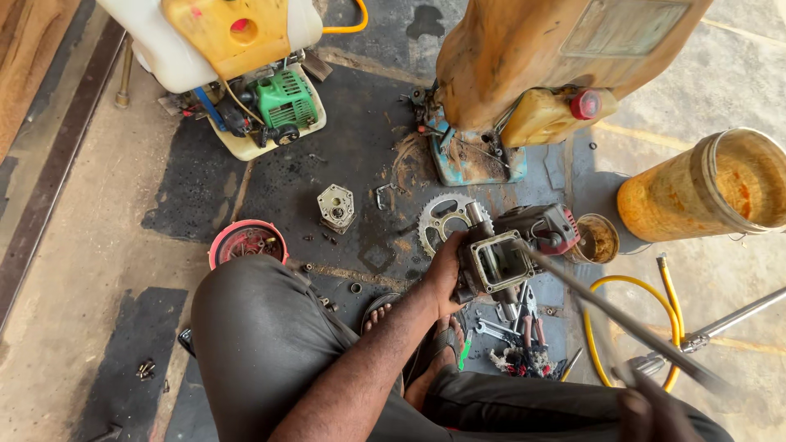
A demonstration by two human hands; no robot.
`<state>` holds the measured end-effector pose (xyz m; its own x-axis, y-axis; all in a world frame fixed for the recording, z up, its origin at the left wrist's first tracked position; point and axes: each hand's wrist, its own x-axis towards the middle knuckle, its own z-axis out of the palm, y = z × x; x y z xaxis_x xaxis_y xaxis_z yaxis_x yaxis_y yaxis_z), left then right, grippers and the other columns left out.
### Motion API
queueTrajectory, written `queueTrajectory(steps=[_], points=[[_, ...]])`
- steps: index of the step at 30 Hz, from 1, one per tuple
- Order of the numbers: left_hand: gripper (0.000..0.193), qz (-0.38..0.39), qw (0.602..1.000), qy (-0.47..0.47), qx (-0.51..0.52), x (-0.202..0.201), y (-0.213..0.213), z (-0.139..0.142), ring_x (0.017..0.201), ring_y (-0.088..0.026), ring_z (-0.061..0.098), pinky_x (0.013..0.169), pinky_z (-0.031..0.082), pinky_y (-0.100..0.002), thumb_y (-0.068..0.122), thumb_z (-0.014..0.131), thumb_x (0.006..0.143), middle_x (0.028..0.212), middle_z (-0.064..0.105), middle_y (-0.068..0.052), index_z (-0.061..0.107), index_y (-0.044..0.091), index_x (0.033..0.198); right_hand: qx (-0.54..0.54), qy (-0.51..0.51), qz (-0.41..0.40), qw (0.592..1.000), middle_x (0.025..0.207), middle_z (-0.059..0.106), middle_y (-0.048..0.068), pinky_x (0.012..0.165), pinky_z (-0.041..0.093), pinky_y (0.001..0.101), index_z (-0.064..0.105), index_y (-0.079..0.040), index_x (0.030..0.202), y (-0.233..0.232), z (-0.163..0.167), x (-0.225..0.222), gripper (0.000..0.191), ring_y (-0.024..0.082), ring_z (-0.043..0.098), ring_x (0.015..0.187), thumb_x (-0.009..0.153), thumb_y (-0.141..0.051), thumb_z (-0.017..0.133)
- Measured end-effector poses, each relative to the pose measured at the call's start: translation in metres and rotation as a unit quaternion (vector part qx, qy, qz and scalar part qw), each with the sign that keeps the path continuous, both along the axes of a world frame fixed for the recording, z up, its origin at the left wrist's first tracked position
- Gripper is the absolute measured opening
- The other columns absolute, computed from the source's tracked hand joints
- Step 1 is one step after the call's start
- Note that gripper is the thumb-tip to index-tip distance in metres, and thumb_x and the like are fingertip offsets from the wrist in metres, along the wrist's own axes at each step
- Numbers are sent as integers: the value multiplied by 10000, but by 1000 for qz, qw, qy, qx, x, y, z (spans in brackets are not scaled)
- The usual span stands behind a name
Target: The person sits on the floor and disassembles a small engine cylinder head. They use a wrench to loosen bolts, remove the cylinder head, and then use a metal rod to push out the piston pin and separate the piston from the connecting rod.
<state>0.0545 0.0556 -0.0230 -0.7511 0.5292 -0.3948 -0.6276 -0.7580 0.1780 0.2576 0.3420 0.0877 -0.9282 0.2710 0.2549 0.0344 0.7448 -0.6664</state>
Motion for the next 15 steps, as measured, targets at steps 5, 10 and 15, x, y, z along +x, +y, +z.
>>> queueTrajectory(steps=[5, 10, 15], points=[[452, -10, 998, 25, 52, 1, -2, 2, 829, -179, 757, 736, 655, -387, 516, 464, 1088, 954, 753, -49, 693, 126, 1097, 127, -60, 24, 990, 949, 750, 156, 888, 576, 347, 725, -18, 1234, -28, -5, -1, 286, 299, 744, 944, 958, -86, 699], [460, -9, 998, 46, 36, 5, -10, 8, 783, -172, 752, 636, 616, -364, 518, 455, 1063, 923, 760, -38, 725, 146, 1084, 148, -40, 38, 988, 965, 753, 191, 890, 575, 340, 741, -3, 1181, -55, 18, -10, 228, 275, 768, 973, 968, -74, 702], [461, -23, 999, 30, 34, 4, -4, 5, 822, -172, 756, 714, 648, -354, 499, 459, 1069, 968, 763, -42, 723, 124, 1112, 94, -4, 9, 995, 947, 747, 204, 899, 558, 311, 728, 24, 1191, -55, 37, -17, 210, 227, 756, 932, 1013, -71, 673]])
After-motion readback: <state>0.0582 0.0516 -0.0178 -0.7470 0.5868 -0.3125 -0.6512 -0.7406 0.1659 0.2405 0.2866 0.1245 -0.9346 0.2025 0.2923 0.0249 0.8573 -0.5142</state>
